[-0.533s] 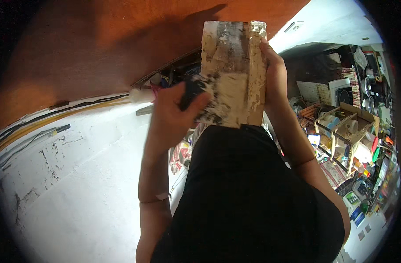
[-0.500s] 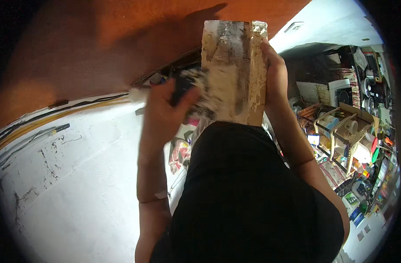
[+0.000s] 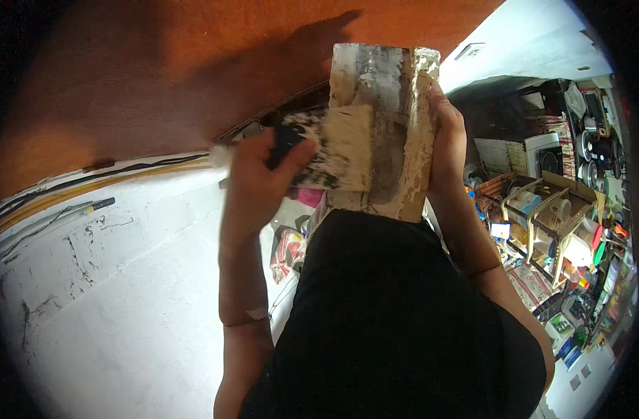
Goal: The recorder applies putty to a gap or hole in a wall/ceiling corner using a putty knife and a hawk.
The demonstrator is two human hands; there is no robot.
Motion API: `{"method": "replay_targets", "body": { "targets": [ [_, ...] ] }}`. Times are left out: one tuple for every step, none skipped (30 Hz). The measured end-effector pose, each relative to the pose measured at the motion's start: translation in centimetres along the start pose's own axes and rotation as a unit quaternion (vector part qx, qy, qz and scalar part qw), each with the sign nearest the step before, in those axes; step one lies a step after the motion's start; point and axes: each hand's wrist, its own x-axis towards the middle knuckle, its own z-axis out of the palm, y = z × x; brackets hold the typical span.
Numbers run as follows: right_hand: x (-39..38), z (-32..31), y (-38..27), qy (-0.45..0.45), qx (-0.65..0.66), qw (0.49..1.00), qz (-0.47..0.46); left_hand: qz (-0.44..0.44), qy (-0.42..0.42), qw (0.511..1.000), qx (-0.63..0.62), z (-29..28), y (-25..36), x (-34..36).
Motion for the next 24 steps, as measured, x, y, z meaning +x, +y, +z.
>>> {"method": "replay_targets", "body": {
  "targets": [
    [0.0,0.2,0.1,-0.005,0.001,1.000,0.000,0.029,-0.023,0.999,0.024,0.7,-0.3,-0.2],
    [0.1,0.3,0.3,-0.007,0.030,0.999,0.011,0.059,-0.050,0.996,0.048,1.7,-0.2,-0.2],
    [0.1,0.4,0.3,-0.009,0.059,0.998,0.021,0.013,-0.065,0.998,-0.012,1.8,0.5,-0.4],
    [-0.2,0.5,0.0,-0.010,0.059,0.998,0.019,0.015,-0.065,0.998,-0.012,1.1,1.0,-0.2],
    [-0.7,0.6,-0.4,-0.025,0.033,0.999,0.017,0.024,-0.018,0.999,-0.018,0.0,1.3,-0.1],
    [-1.0,0.6,-0.6,-0.040,0.008,0.999,0.014,0.033,0.029,0.999,-0.024,-0.7,1.4,0.0],
    [-0.7,0.2,-0.4,-0.042,0.008,0.999,0.013,0.024,0.023,0.999,-0.010,-0.9,0.9,0.2],
    [-0.4,-0.1,-0.1,-0.041,-0.017,0.999,0.007,0.025,0.022,0.999,-0.010,-0.4,0.8,0.3],
    [-0.3,-0.3,0.0,-0.039,-0.043,0.998,0.001,0.052,-0.001,0.999,0.018,0.5,0.7,0.3],
    [-0.4,-0.4,0.2,-0.039,-0.043,0.998,0.001,0.078,-0.025,0.996,0.046,0.9,0.5,0.4],
    [-0.7,0.1,0.0,-0.038,-0.020,0.999,0.006,0.056,-0.016,0.996,0.073,-0.2,-0.1,0.6],
    [-1.0,0.0,-0.2,-0.029,0.002,1.000,0.008,0.071,0.028,0.994,0.083,-0.8,0.8,0.7],
    [-1.1,-0.2,-0.5,-0.025,0.001,1.000,0.007,0.057,0.024,0.998,0.000,-1.4,1.5,0.9],
    [-1.2,0.0,-0.7,-0.032,0.004,0.999,0.012,0.042,0.026,0.995,-0.082,-2.1,1.8,0.8],
    [-1.4,0.1,-0.8,-0.039,0.007,0.999,0.017,0.054,0.026,0.994,-0.092,-2.5,1.7,1.0],
    [-1.4,0.2,-0.8,-0.039,0.007,0.999,0.018,0.053,0.026,0.994,-0.091,-2.2,1.5,1.4],
    [-1.4,0.4,-0.7,-0.048,-0.011,0.999,0.018,0.057,0.051,0.997,-0.013,-1.5,1.0,1.9],
    [-1.4,0.5,-0.7,-0.057,-0.029,0.998,0.017,0.060,0.075,0.993,0.065,-0.9,0.8,2.1],
    [-1.4,0.5,-0.5,-0.058,-0.029,0.998,0.019,0.038,0.024,0.999,-0.015,-0.7,0.8,2.0],
    [-1.2,0.1,-0.2,-0.063,-0.027,0.998,0.011,0.038,0.022,0.999,-0.016,-0.6,1.2,2.0],
    [-1.1,-0.2,-0.1,-0.068,-0.024,0.997,0.003,0.046,0.040,0.998,-0.026,-0.7,1.8,1.6],
    [-1.0,-0.4,-0.3,-0.067,-0.025,0.997,0.003,0.054,0.058,0.996,-0.037,-1.0,2.1,1.5],
    [-1.2,-0.4,-0.4,-0.044,-0.023,0.999,0.013,0.056,0.041,0.995,-0.070,-2.1,1.6,1.5],
    [-1.3,-0.4,-0.4,-0.021,-0.022,0.999,0.022,0.055,0.040,0.995,-0.069,-1.9,0.8,1.9]
  ]
}}
